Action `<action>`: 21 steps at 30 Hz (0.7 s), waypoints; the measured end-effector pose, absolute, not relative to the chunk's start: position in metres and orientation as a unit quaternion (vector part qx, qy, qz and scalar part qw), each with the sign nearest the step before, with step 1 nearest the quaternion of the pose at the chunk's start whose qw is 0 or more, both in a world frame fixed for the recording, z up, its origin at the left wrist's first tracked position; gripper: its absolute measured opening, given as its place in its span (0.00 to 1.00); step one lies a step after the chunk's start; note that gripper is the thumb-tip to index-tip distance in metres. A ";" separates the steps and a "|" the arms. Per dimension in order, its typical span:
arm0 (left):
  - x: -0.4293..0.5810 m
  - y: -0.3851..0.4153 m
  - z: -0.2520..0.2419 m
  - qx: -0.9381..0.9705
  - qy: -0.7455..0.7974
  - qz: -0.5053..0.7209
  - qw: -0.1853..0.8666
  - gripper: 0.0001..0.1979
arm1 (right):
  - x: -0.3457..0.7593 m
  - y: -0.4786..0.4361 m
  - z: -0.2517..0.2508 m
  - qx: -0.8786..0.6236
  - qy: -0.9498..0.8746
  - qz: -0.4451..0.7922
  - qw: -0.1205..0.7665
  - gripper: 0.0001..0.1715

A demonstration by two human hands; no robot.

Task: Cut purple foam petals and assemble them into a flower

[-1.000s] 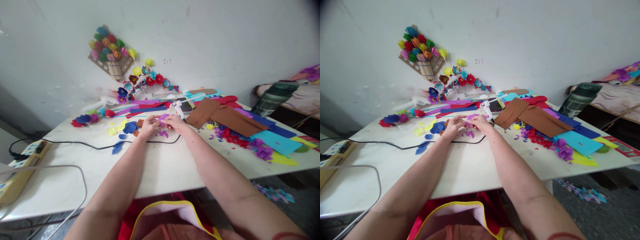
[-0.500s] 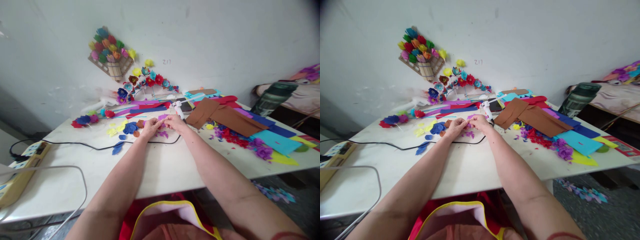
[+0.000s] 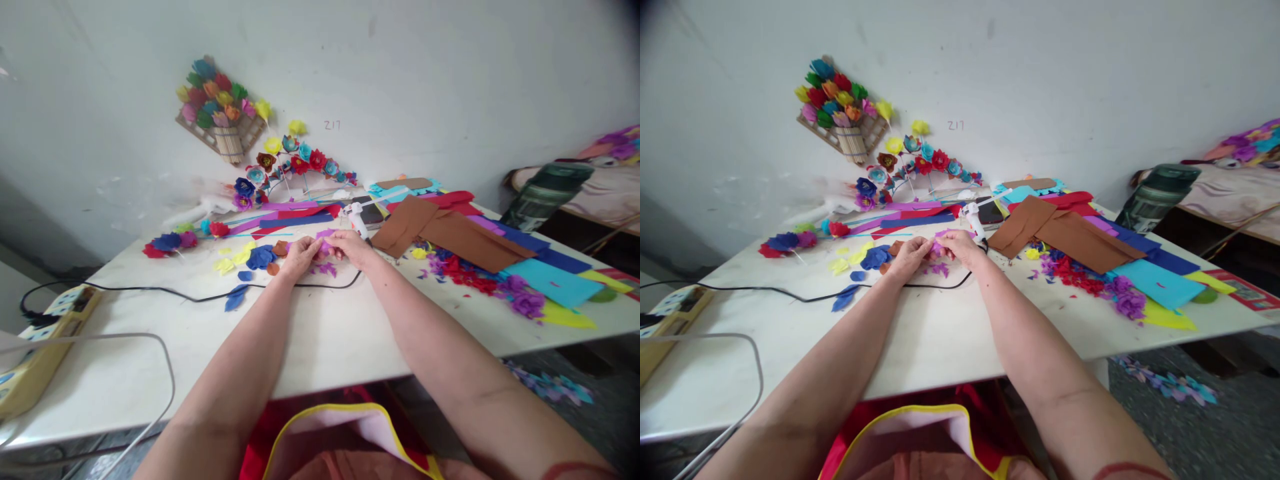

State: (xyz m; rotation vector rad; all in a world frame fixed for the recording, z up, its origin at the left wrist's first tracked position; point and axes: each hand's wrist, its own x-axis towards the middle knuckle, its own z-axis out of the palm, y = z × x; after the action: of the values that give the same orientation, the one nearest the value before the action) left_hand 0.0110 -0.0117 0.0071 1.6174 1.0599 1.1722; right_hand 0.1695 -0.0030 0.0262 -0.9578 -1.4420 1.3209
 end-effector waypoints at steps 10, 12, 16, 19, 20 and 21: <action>0.011 -0.014 0.010 0.656 0.456 0.456 0.393 0.21 | 0.170 -0.001 0.025 -0.433 -0.579 0.529 0.444 0.17; 0.010 -0.014 0.010 0.658 0.451 0.445 0.408 0.22 | 0.169 -0.002 0.025 -0.434 -0.583 0.521 0.447 0.17; 0.009 -0.015 0.010 0.654 0.437 0.445 0.428 0.22 | 0.169 -0.003 0.026 -0.430 -0.594 0.511 0.449 0.17; 0.008 -0.014 0.010 0.649 0.430 0.449 0.438 0.22 | 0.170 -0.004 0.027 -0.427 -0.591 0.513 0.453 0.16; 0.008 -0.014 0.010 0.647 0.433 0.446 0.441 0.23 | 0.170 -0.004 0.027 -0.428 -0.587 0.514 0.457 0.15; 0.008 -0.014 0.010 0.645 0.436 0.443 0.445 0.24 | 0.170 -0.004 0.028 -0.429 -0.583 0.514 0.460 0.15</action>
State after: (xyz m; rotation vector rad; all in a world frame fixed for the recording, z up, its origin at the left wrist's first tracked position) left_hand 0.0080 -0.0142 0.0103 1.5983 1.0811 1.0984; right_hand 0.1698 -0.0041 0.0281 -1.0563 -1.4346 1.2643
